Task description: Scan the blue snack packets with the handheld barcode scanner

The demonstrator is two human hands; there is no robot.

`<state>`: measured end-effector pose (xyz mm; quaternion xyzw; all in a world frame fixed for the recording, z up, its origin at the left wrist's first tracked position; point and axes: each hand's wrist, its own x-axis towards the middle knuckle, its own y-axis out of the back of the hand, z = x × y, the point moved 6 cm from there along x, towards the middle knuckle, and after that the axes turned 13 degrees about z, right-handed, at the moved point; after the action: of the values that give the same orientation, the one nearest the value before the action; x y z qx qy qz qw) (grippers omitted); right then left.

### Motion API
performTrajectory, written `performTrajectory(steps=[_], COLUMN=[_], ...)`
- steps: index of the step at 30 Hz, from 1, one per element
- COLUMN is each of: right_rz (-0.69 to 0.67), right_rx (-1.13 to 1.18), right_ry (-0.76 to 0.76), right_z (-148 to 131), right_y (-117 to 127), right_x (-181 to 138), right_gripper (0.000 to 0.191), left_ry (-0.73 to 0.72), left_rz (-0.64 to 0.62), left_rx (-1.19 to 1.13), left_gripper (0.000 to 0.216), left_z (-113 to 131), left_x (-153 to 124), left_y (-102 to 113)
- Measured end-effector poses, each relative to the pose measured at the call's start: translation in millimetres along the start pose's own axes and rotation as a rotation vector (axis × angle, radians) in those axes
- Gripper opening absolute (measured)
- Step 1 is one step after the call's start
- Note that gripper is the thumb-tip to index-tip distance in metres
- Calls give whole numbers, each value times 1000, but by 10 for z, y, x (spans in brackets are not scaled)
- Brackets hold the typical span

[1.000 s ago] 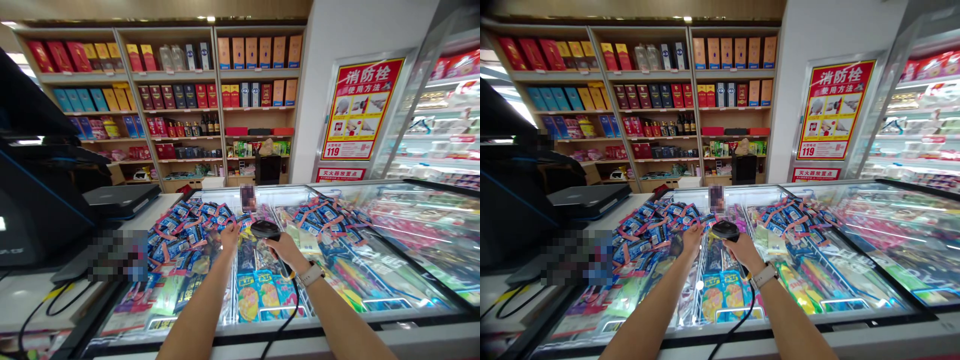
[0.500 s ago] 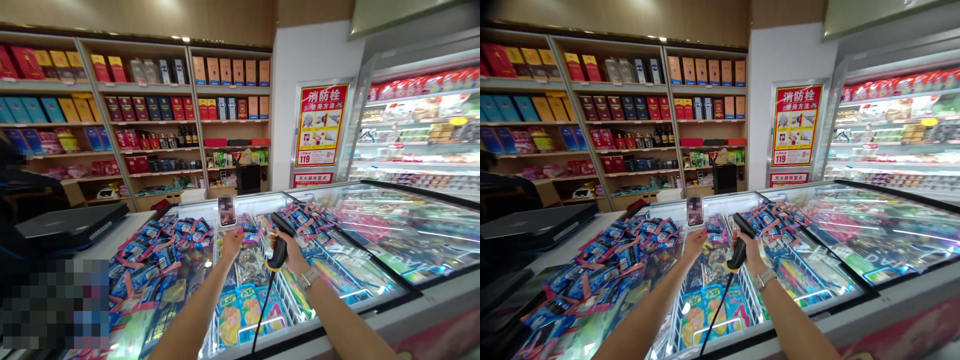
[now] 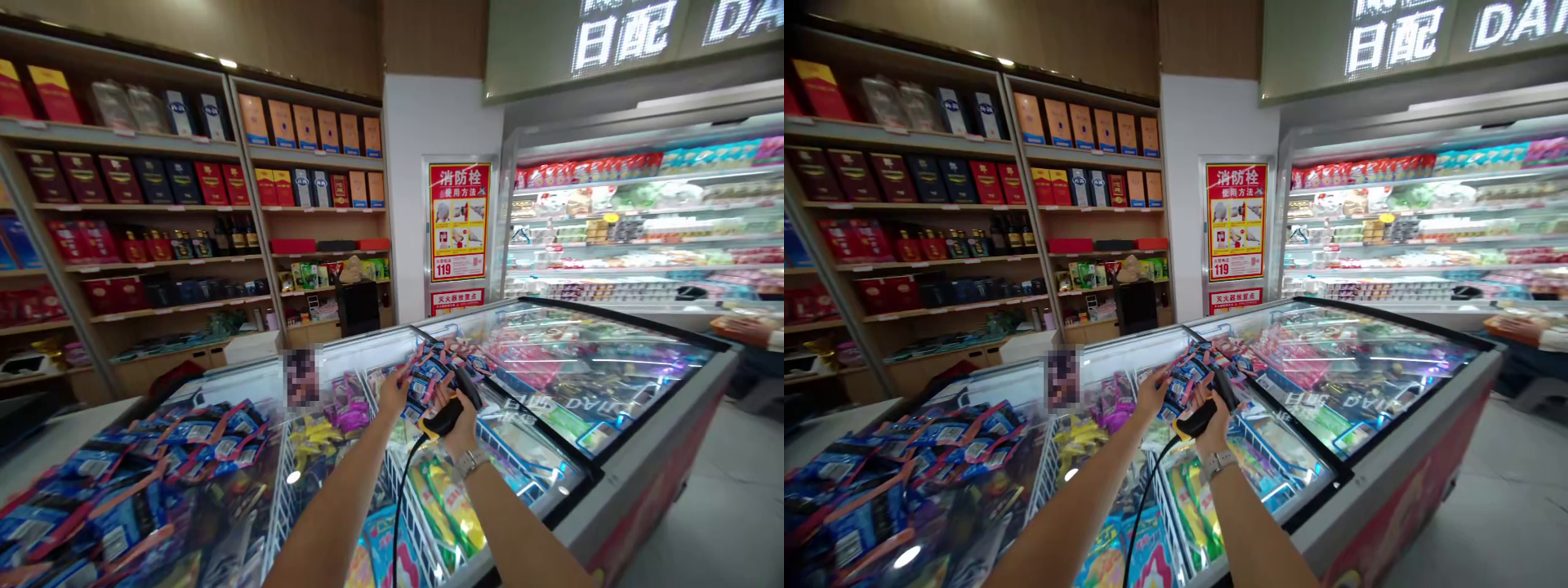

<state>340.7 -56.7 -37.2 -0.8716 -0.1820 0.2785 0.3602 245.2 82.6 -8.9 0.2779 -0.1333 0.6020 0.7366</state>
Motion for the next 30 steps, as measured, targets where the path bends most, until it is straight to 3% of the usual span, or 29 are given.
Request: performTrajectory(steps=[7, 12, 14, 17, 21, 25, 27, 30], right_rz=[-19, 57, 59, -68, -283, -382, -395, -396], right_rx=[-93, -29, 4, 11, -7, -131, -176, -232], right_ry=[131, 195, 241, 231, -1, -293, -453, -617], right_z=[30, -22, -24, 126, 671, 1396, 1740, 2121], right_y=[-4, 46, -16, -293, -751, -965, -973, -949], right_x=[106, 17, -123, -478, -1137, -1738, -1954, -2161], right_gripper=[16, 11, 11, 13, 12, 6, 5, 10], left_ry=[-67, -36, -36, -20, 49, 111, 118, 88], left_rz=[52, 68, 89, 174, 339, 418, 436, 435], left_rx=[21, -34, -65, -41, 214, 538, 642, 729], left_gripper=[24, 23, 25, 26, 24, 25, 27, 34], left_z=[63, 151, 199, 239, 158, -33, -139, -279], left_x=[-57, -141, -167, -196, -310, -582, -741, -944], left_y=[98, 465, 752, 1343, 2299, 3118, 3371, 3503])
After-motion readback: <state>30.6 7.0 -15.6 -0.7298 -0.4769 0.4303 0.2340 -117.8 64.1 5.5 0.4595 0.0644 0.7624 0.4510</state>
